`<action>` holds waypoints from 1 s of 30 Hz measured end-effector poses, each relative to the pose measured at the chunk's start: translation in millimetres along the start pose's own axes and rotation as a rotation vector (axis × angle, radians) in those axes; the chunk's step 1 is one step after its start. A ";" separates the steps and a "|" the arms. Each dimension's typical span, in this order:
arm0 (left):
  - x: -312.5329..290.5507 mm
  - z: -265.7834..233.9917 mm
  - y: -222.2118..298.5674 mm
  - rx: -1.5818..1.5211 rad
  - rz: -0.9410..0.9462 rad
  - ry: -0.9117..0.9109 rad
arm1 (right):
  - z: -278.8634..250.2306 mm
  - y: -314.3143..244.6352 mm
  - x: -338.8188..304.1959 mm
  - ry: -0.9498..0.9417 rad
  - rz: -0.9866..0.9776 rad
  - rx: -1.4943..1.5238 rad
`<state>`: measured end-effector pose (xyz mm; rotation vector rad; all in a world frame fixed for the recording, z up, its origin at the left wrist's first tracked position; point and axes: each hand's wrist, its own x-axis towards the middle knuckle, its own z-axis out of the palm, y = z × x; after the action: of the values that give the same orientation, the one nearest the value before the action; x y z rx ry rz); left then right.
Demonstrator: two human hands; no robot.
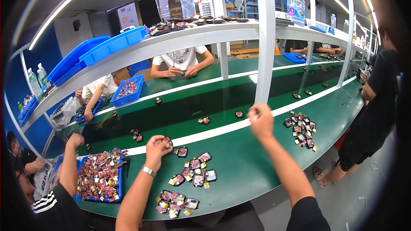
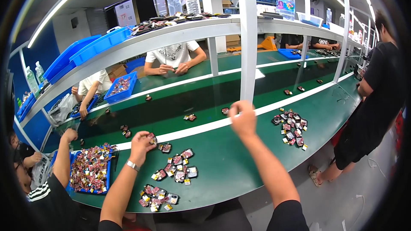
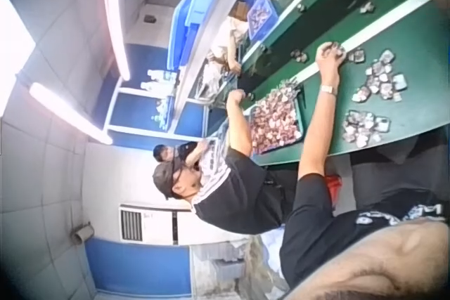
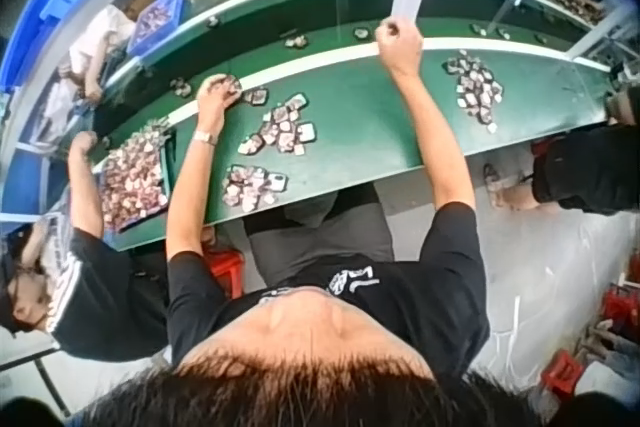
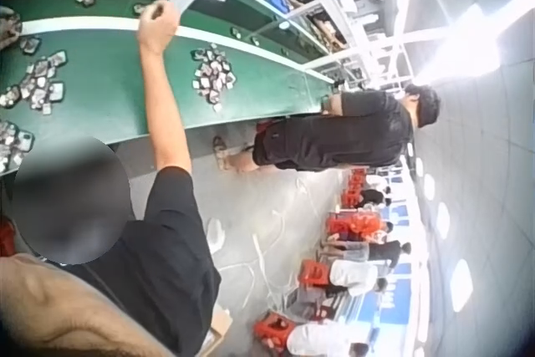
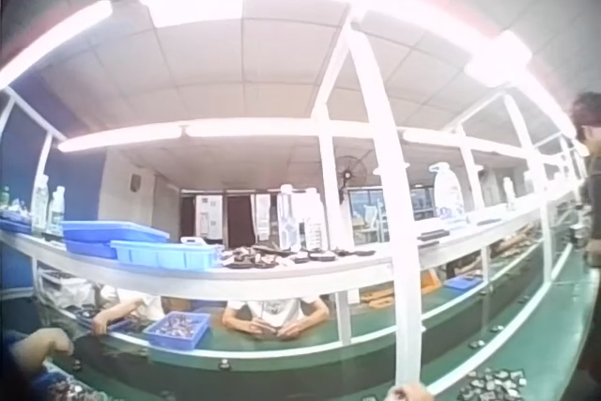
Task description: Sorting and organizing small decorative badges on a green assembly line table.
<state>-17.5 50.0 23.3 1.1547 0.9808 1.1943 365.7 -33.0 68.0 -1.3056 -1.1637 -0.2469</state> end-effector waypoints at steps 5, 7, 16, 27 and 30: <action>75.3 -1.6 -11.2 0.212 0.099 0.098 | -34.1 146.1 42.3 -0.167 0.255 -0.540; 93.6 -8.0 -17.7 0.313 0.186 0.116 | -21.5 156.7 54.9 -0.335 0.369 -0.577; 62.6 -20.6 -21.9 0.680 0.298 0.173 | 17.7 186.1 73.9 -0.444 0.435 -0.455; -9.8 -16.0 -26.8 0.529 0.287 0.016 | 5.5 189.4 76.5 -0.556 0.357 -0.478; -12.4 -9.5 -28.4 0.589 0.265 0.031 | 4.8 200.7 88.0 -0.524 0.455 -0.477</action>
<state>-23.6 39.1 -6.6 1.7772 1.2788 1.1619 547.8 75.3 11.5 -2.1015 -1.2356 0.1790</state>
